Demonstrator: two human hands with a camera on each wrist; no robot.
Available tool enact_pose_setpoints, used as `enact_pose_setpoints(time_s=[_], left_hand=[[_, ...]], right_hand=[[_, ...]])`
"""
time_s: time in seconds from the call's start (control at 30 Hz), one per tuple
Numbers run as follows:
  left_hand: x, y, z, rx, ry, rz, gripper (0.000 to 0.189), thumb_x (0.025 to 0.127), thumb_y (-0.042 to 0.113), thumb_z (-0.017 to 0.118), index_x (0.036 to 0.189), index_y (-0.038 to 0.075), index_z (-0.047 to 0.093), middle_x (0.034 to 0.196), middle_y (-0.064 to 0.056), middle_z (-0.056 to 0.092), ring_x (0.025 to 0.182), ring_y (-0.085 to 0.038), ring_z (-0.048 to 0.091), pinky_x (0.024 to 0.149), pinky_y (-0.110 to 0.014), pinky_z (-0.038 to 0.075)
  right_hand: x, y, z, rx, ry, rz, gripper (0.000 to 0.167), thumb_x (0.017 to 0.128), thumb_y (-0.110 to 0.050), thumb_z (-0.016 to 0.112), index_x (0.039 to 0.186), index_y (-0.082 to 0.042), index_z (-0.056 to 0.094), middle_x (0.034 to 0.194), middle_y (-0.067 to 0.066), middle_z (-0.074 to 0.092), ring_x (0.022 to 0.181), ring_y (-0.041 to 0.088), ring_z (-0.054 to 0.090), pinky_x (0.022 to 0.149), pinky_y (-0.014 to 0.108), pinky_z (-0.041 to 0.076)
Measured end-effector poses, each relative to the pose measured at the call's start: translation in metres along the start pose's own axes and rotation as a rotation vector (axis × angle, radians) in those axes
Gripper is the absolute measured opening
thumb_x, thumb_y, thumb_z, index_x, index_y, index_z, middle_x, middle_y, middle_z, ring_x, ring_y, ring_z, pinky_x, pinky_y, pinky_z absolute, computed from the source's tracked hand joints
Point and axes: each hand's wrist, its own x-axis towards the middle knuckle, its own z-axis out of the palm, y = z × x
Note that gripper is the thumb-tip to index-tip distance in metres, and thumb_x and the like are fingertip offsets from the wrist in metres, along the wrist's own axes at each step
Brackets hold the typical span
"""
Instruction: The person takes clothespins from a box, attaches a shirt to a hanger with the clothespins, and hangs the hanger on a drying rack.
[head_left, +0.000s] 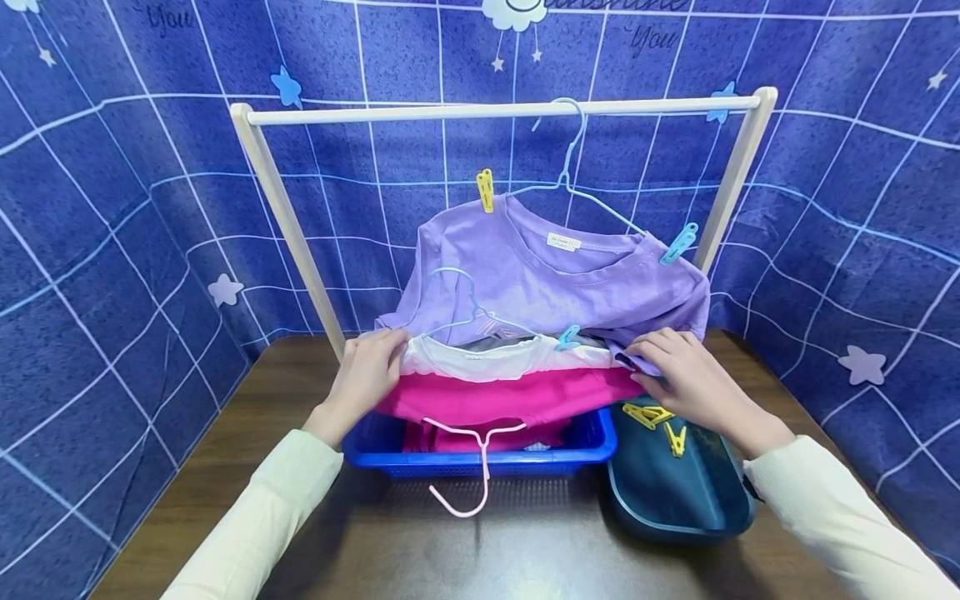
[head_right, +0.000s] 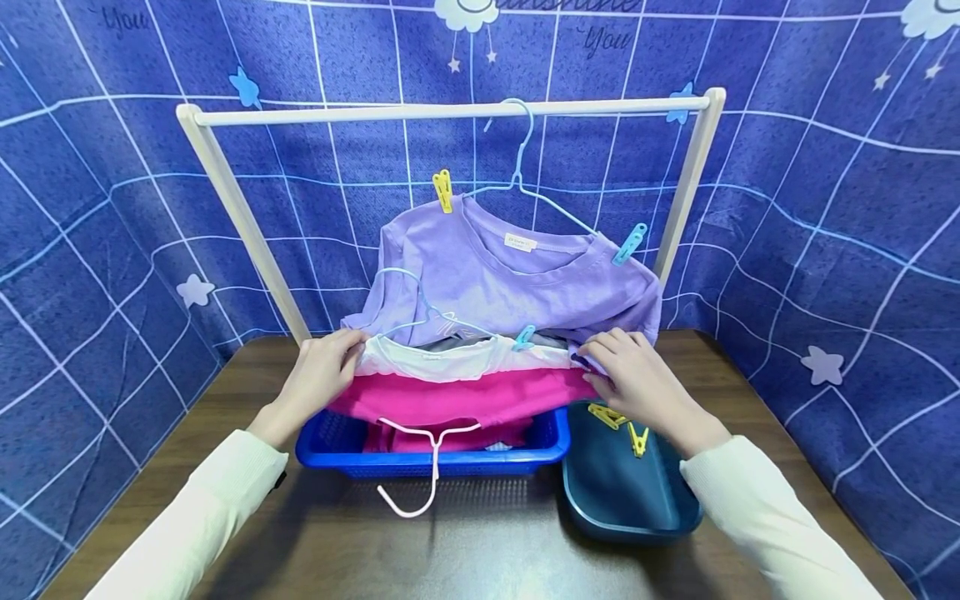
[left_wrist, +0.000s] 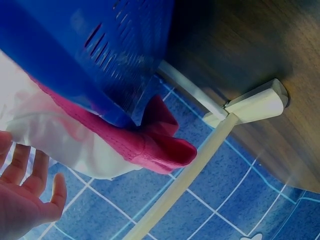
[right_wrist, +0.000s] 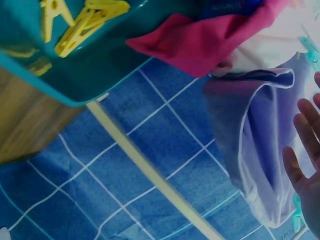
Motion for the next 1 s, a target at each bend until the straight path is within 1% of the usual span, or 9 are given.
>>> enact_pose_setpoints(time_s=[0.27, 0.3, 0.4, 0.47, 0.53, 0.63, 0.7, 0.87, 1.0], left_hand=[[-0.001, -0.001, 0.0, 0.007, 0.027, 0.022, 0.011, 0.087, 0.01, 0.056, 0.094, 0.011, 0.065, 0.084, -0.008, 0.068, 0.083, -0.031, 0.063, 0.072, -0.047, 0.041], [-0.001, -0.001, 0.0, 0.007, 0.025, 0.021, 0.011, 0.087, 0.01, 0.057, 0.094, 0.011, 0.065, 0.085, -0.008, 0.068, 0.084, -0.031, 0.063, 0.072, -0.047, 0.041], [-0.001, -0.001, 0.0, 0.009, 0.026, 0.018, 0.012, 0.086, 0.01, 0.057, 0.095, 0.011, 0.065, 0.086, -0.008, 0.068, 0.085, -0.031, 0.063, 0.073, -0.048, 0.041], [-0.001, -0.001, 0.0, 0.008, 0.029, 0.021, 0.012, 0.087, 0.01, 0.056, 0.095, 0.011, 0.065, 0.087, -0.008, 0.068, 0.086, -0.031, 0.063, 0.073, -0.048, 0.041], [-0.001, -0.001, 0.0, 0.009, 0.031, 0.02, 0.012, 0.086, 0.01, 0.056, 0.095, 0.011, 0.065, 0.087, -0.009, 0.068, 0.085, -0.032, 0.063, 0.073, -0.048, 0.041], [-0.001, -0.001, 0.0, 0.005, 0.024, 0.014, 0.012, 0.087, 0.01, 0.056, 0.095, 0.011, 0.065, 0.087, -0.009, 0.068, 0.086, -0.032, 0.063, 0.073, -0.048, 0.04], [-0.001, -0.001, 0.0, 0.003, 0.015, 0.007, 0.012, 0.087, 0.011, 0.056, 0.096, 0.012, 0.065, 0.088, -0.008, 0.068, 0.087, -0.031, 0.063, 0.074, -0.048, 0.04], [-0.001, -0.002, 0.0, -0.004, 0.0, -0.003, 0.012, 0.088, 0.012, 0.055, 0.096, 0.012, 0.064, 0.089, -0.008, 0.068, 0.088, -0.031, 0.063, 0.075, -0.048, 0.039], [0.0, -0.002, 0.0, -0.004, -0.007, -0.007, 0.012, 0.088, 0.012, 0.055, 0.096, 0.012, 0.064, 0.089, -0.008, 0.068, 0.088, -0.031, 0.063, 0.075, -0.048, 0.038]], right_hand=[[-0.021, 0.005, -0.002, 0.007, -0.021, -0.046, 0.033, 0.066, -0.007, 0.073, 0.098, -0.006, 0.063, 0.094, 0.004, 0.063, 0.089, 0.021, 0.055, 0.073, 0.038, 0.038], [-0.024, 0.005, -0.002, 0.008, -0.026, -0.044, 0.033, 0.067, -0.008, 0.073, 0.098, -0.007, 0.063, 0.094, 0.004, 0.063, 0.089, 0.02, 0.055, 0.072, 0.037, 0.038], [-0.034, 0.007, -0.002, 0.019, -0.045, -0.037, 0.021, 0.08, -0.018, 0.067, 0.098, -0.009, 0.063, 0.095, 0.001, 0.063, 0.09, 0.018, 0.054, 0.072, 0.038, 0.039], [-0.039, 0.008, 0.0, 0.027, -0.053, -0.033, 0.02, 0.08, -0.02, 0.068, 0.097, -0.011, 0.063, 0.094, -0.002, 0.063, 0.089, 0.016, 0.055, 0.072, 0.037, 0.04], [-0.045, 0.009, 0.001, 0.028, -0.058, -0.03, 0.021, 0.077, -0.019, 0.07, 0.096, -0.013, 0.063, 0.093, -0.004, 0.063, 0.089, 0.015, 0.055, 0.072, 0.038, 0.04], [-0.053, 0.011, 0.006, 0.018, -0.06, -0.025, 0.032, 0.063, -0.009, 0.076, 0.093, -0.014, 0.063, 0.089, -0.005, 0.062, 0.086, 0.014, 0.056, 0.07, 0.036, 0.04], [-0.059, 0.013, 0.01, 0.01, -0.061, -0.026, 0.032, 0.063, -0.009, 0.076, 0.091, -0.015, 0.063, 0.086, -0.006, 0.062, 0.083, 0.013, 0.055, 0.069, 0.034, 0.039], [-0.073, 0.018, 0.021, -0.005, -0.079, -0.023, 0.022, 0.07, -0.017, 0.075, 0.088, -0.015, 0.062, 0.083, -0.008, 0.061, 0.078, 0.012, 0.054, 0.067, 0.032, 0.038], [-0.082, 0.021, 0.027, -0.03, -0.11, -0.01, 0.03, 0.061, -0.012, 0.079, 0.086, -0.016, 0.062, 0.081, -0.008, 0.061, 0.077, 0.011, 0.054, 0.065, 0.031, 0.038]])
